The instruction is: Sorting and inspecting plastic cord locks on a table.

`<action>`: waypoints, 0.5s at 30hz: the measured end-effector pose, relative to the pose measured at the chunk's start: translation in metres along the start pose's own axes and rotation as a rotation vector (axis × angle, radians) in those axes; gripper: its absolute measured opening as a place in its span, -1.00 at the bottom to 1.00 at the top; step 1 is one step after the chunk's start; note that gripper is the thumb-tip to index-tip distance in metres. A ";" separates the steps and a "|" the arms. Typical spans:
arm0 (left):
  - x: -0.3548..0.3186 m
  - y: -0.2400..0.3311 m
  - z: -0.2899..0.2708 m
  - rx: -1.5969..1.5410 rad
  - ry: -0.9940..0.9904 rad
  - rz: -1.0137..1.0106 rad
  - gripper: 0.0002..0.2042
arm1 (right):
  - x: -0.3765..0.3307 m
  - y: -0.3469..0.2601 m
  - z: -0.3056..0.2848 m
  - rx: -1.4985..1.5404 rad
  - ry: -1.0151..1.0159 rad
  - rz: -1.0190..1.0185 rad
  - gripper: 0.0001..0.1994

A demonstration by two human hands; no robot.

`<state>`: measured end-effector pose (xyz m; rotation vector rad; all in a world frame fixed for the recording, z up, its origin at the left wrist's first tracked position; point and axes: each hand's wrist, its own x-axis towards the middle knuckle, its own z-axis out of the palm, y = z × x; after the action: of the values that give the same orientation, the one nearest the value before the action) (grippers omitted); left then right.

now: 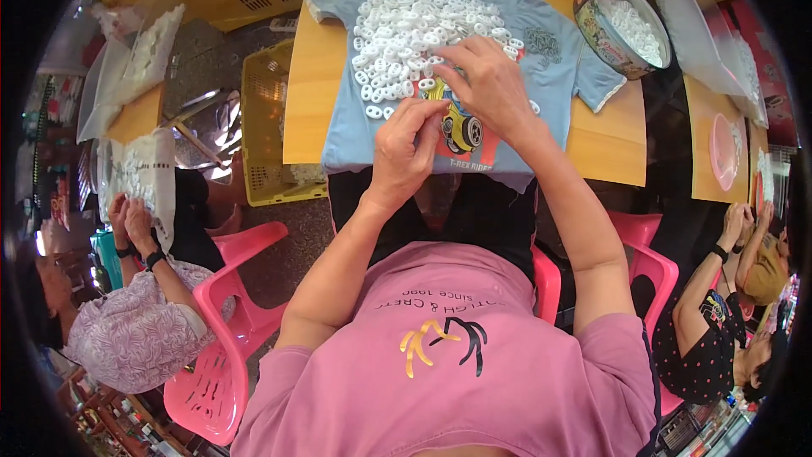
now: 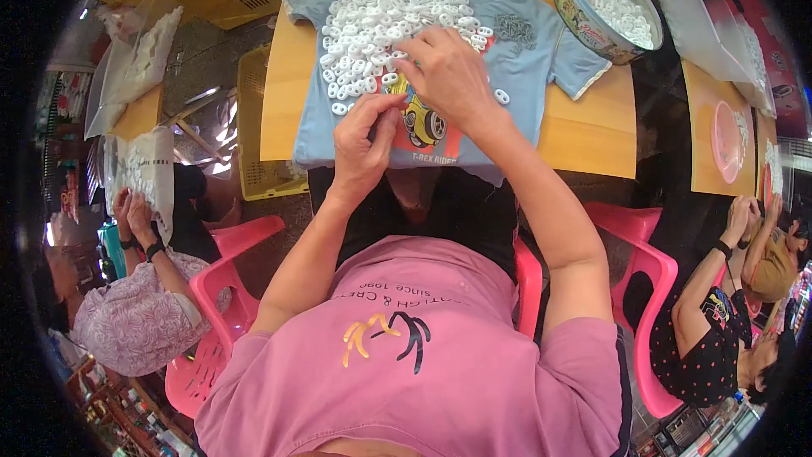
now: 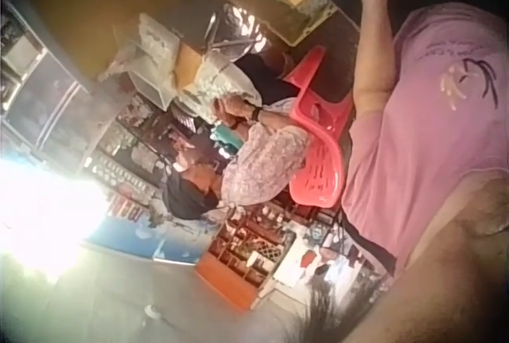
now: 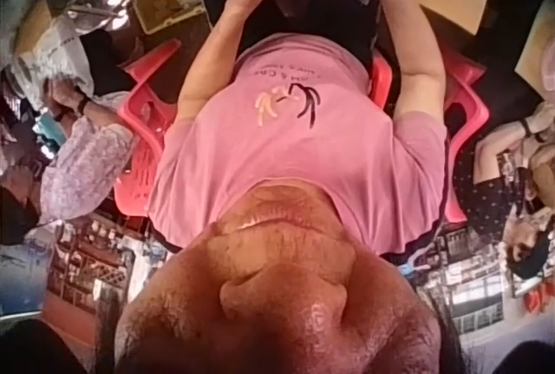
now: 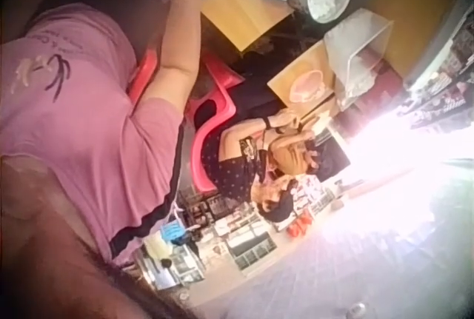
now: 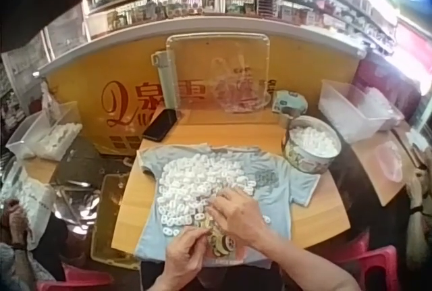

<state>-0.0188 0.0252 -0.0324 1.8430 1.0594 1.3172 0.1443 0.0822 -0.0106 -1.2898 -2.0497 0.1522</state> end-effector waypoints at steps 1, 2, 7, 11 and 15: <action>0.000 0.001 0.001 0.005 0.006 0.001 -0.81 | 0.002 0.000 0.005 0.000 0.005 -0.002 -0.83; 0.000 0.002 0.001 0.008 0.006 0.006 -0.81 | 0.003 0.001 0.010 -0.018 -0.011 -0.015 -0.83; -0.001 0.002 0.000 -0.027 0.020 -0.012 -0.83 | 0.001 -0.004 0.010 -0.034 -0.021 -0.031 -0.83; -0.003 0.000 0.000 -0.031 0.029 0.009 -0.83 | -0.007 -0.003 -0.002 -0.061 -0.061 -0.028 -0.84; -0.002 0.001 -0.001 -0.042 0.028 -0.005 -0.84 | -0.007 -0.004 -0.010 -0.072 -0.083 -0.030 -0.84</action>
<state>-0.0198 0.0225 -0.0321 1.7952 1.0419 1.3556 0.1490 0.0724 -0.0050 -1.3154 -2.1617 0.1210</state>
